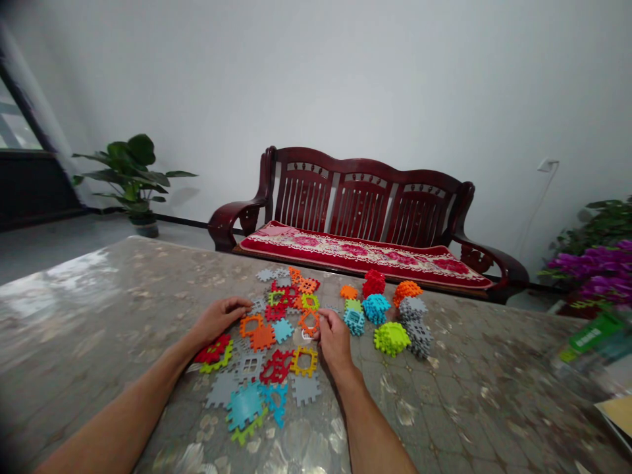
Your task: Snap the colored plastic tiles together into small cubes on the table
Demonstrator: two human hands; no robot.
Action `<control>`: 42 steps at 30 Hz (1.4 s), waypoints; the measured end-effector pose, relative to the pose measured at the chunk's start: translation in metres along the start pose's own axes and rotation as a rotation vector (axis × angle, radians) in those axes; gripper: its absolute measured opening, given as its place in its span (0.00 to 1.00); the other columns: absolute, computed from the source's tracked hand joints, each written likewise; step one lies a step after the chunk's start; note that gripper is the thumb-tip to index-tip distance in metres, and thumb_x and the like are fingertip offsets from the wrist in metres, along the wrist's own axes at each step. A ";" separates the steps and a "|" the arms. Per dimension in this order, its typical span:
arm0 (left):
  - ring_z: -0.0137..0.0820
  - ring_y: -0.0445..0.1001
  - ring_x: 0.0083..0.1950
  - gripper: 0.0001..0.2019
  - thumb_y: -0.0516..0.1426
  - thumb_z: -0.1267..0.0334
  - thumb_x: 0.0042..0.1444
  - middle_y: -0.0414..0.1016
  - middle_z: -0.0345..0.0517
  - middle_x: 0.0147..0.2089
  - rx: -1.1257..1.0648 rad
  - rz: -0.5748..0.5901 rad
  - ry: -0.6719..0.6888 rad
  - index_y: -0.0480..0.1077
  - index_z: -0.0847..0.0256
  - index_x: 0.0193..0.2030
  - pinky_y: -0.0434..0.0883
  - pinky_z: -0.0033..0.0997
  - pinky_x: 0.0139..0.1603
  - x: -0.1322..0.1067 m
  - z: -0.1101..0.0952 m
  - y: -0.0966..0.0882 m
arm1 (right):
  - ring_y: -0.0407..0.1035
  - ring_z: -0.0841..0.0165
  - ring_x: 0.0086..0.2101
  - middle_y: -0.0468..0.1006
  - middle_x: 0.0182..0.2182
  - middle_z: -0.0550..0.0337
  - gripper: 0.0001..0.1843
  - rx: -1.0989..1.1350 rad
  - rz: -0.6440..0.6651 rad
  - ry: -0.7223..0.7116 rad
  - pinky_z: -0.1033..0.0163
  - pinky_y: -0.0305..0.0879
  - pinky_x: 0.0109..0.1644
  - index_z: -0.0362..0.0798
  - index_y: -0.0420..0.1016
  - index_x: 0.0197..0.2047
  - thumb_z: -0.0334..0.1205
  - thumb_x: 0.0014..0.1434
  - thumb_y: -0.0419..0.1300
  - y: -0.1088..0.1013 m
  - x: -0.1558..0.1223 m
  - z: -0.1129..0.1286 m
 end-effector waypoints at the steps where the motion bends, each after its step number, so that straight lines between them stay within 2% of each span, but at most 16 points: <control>1: 0.38 0.78 0.41 0.16 0.57 0.52 0.47 0.83 0.43 0.38 0.007 0.000 0.005 0.78 0.58 0.39 0.72 0.34 0.46 0.000 0.000 0.000 | 0.66 0.68 0.20 0.73 0.18 0.64 0.23 -0.007 0.001 -0.012 0.66 0.59 0.23 0.44 0.77 0.47 0.50 0.56 0.53 0.000 0.000 0.000; 9: 0.39 0.79 0.42 0.17 0.57 0.51 0.49 0.83 0.43 0.39 0.024 0.012 0.018 0.78 0.58 0.40 0.72 0.35 0.47 0.001 0.003 0.000 | 0.70 0.66 0.23 0.78 0.25 0.60 0.21 -0.116 -0.041 -0.079 0.63 0.65 0.27 0.45 0.77 0.46 0.45 0.55 0.52 0.000 0.002 -0.005; 14: 0.39 0.79 0.43 0.17 0.56 0.51 0.50 0.83 0.43 0.39 0.027 0.021 0.008 0.78 0.59 0.41 0.72 0.36 0.48 0.000 0.000 -0.001 | 0.73 0.64 0.34 0.81 0.37 0.57 0.17 -0.193 -0.072 -0.160 0.60 0.70 0.40 0.48 0.79 0.42 0.39 0.52 0.53 -0.001 0.003 -0.003; 17: 0.39 0.79 0.42 0.17 0.57 0.51 0.50 0.83 0.44 0.39 0.031 0.012 0.005 0.78 0.59 0.40 0.72 0.36 0.47 0.000 0.000 -0.001 | 0.73 0.64 0.40 0.80 0.41 0.56 0.18 -0.235 -0.078 -0.206 0.59 0.69 0.47 0.49 0.80 0.40 0.34 0.50 0.53 0.000 0.002 0.001; 22: 0.40 0.79 0.43 0.17 0.57 0.51 0.50 0.84 0.44 0.40 0.043 0.016 0.014 0.79 0.58 0.41 0.73 0.36 0.47 0.001 0.002 -0.001 | 0.72 0.63 0.44 0.81 0.43 0.56 0.25 -0.451 -0.016 -0.291 0.59 0.66 0.53 0.49 0.81 0.45 0.25 0.48 0.51 0.002 -0.002 0.005; 26: 0.40 0.79 0.43 0.16 0.58 0.52 0.49 0.84 0.44 0.40 0.053 0.003 0.005 0.79 0.57 0.40 0.73 0.36 0.47 -0.001 0.000 -0.003 | 0.70 0.62 0.49 0.81 0.45 0.57 0.25 -0.582 0.050 -0.368 0.58 0.63 0.56 0.50 0.81 0.43 0.21 0.49 0.51 0.002 -0.005 0.005; 32: 0.40 0.79 0.43 0.17 0.58 0.50 0.49 0.84 0.44 0.39 0.042 0.004 -0.009 0.79 0.57 0.40 0.72 0.35 0.47 0.000 0.001 -0.002 | 0.70 0.62 0.46 0.79 0.41 0.55 0.20 -0.670 0.053 -0.368 0.60 0.64 0.52 0.51 0.81 0.41 0.23 0.53 0.54 0.002 -0.006 0.006; 37: 0.39 0.78 0.42 0.18 0.58 0.49 0.49 0.84 0.43 0.39 0.031 0.010 0.002 0.79 0.58 0.40 0.73 0.35 0.47 0.002 0.005 -0.001 | 0.71 0.63 0.42 0.78 0.37 0.57 0.14 -0.679 0.074 -0.327 0.61 0.64 0.48 0.52 0.80 0.43 0.30 0.55 0.59 0.003 -0.008 0.010; 39: 0.39 0.78 0.42 0.18 0.58 0.50 0.48 0.83 0.43 0.39 0.033 0.003 0.009 0.79 0.58 0.40 0.72 0.36 0.47 0.002 0.004 -0.001 | 0.71 0.63 0.41 0.77 0.37 0.58 0.15 -0.665 0.071 -0.311 0.62 0.64 0.47 0.52 0.80 0.45 0.33 0.55 0.60 0.003 -0.008 0.012; 42: 0.39 0.78 0.42 0.18 0.58 0.50 0.48 0.83 0.43 0.39 0.024 0.003 0.009 0.79 0.58 0.40 0.72 0.36 0.47 0.001 0.002 0.000 | 0.71 0.62 0.44 0.77 0.42 0.56 0.21 -0.646 0.034 -0.312 0.60 0.65 0.51 0.52 0.77 0.51 0.34 0.53 0.61 0.003 -0.009 0.014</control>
Point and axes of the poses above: each hand's wrist, its own x-axis towards the middle knuckle, its own y-axis out of the palm, z = x × y, the point moved 1 cm from there along x, towards the middle knuckle
